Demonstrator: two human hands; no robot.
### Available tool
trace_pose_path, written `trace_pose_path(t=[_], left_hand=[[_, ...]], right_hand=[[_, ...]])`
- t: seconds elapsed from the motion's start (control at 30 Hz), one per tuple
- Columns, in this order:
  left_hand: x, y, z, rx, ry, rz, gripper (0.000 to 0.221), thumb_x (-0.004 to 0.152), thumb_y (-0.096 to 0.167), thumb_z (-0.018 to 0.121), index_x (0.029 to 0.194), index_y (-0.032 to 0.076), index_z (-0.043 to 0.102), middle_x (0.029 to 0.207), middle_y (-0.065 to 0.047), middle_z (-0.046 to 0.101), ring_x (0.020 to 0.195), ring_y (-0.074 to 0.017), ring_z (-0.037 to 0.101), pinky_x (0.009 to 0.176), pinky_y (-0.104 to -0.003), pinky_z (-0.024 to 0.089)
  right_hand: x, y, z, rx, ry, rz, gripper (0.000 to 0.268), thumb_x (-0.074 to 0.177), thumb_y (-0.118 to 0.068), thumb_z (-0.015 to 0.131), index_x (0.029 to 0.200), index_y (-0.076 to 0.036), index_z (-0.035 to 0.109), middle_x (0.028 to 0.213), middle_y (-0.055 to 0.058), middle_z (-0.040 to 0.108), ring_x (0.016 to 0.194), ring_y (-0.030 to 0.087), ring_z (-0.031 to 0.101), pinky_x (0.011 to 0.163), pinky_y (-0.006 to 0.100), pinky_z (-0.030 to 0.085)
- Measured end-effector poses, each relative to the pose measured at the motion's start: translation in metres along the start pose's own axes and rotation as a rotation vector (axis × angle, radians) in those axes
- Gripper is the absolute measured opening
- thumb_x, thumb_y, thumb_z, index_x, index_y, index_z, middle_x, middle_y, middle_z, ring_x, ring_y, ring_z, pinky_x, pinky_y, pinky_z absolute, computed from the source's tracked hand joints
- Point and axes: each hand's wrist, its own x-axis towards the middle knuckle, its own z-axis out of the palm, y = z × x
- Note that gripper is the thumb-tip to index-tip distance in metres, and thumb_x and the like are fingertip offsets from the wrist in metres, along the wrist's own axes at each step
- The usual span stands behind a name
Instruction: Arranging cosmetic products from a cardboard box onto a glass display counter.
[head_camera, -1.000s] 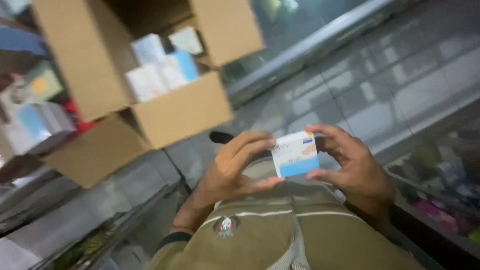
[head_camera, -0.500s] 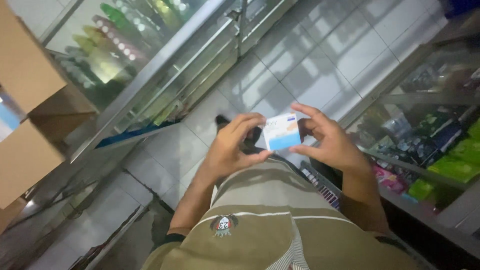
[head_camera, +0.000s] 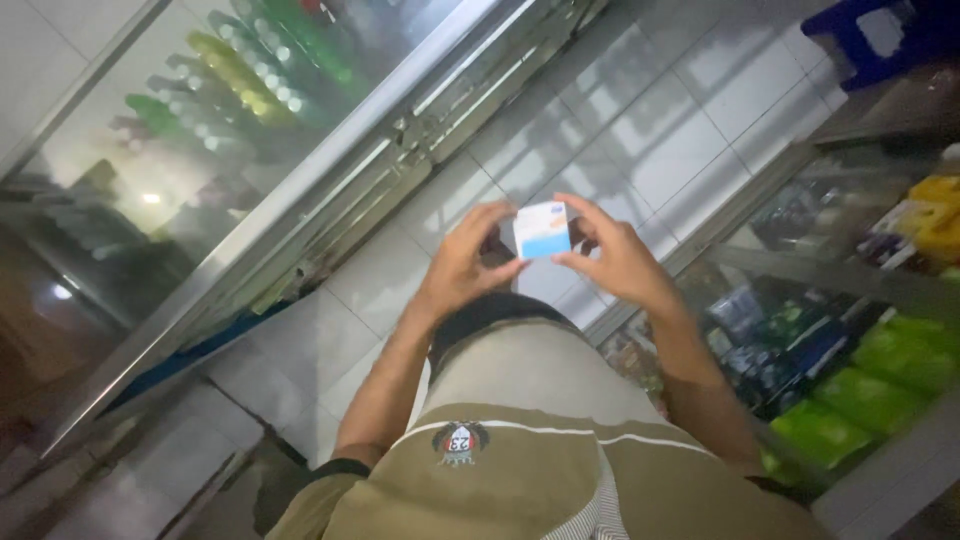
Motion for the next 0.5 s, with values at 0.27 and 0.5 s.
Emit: trace_pose_path(t=[0.27, 0.5], left_hand=[[0.1, -0.1, 0.046, 0.024, 0.188, -0.095, 0.076, 0.083, -0.002, 0.083, 0.15, 0.001, 0.047, 0.134, -0.023, 0.057, 0.088, -0.0316, 0.068, 0.073, -0.039, 0.059], [0.18, -0.171, 0.042, 0.332, 0.387, -0.393, 0.064, 0.087, 0.003, 0.079, 0.143, -0.005, 0.049, 0.094, -0.022, 0.063, 0.076, -0.0395, 0.07, 0.067, -0.05, 0.059]], right_hand=[[0.138, 0.082, -0.07, -0.162, -0.041, -0.118, 0.078, 0.086, -0.003, 0.082, 0.155, -0.002, 0.045, 0.102, 0.024, 0.074, 0.092, 0.036, 0.073, 0.072, 0.041, 0.056], [0.302, 0.147, -0.082, -0.33, -0.165, -0.33, 0.07, 0.083, -0.016, 0.087, 0.144, -0.005, 0.056, 0.11, 0.02, 0.07, 0.11, 0.045, 0.065, 0.095, 0.056, 0.05]])
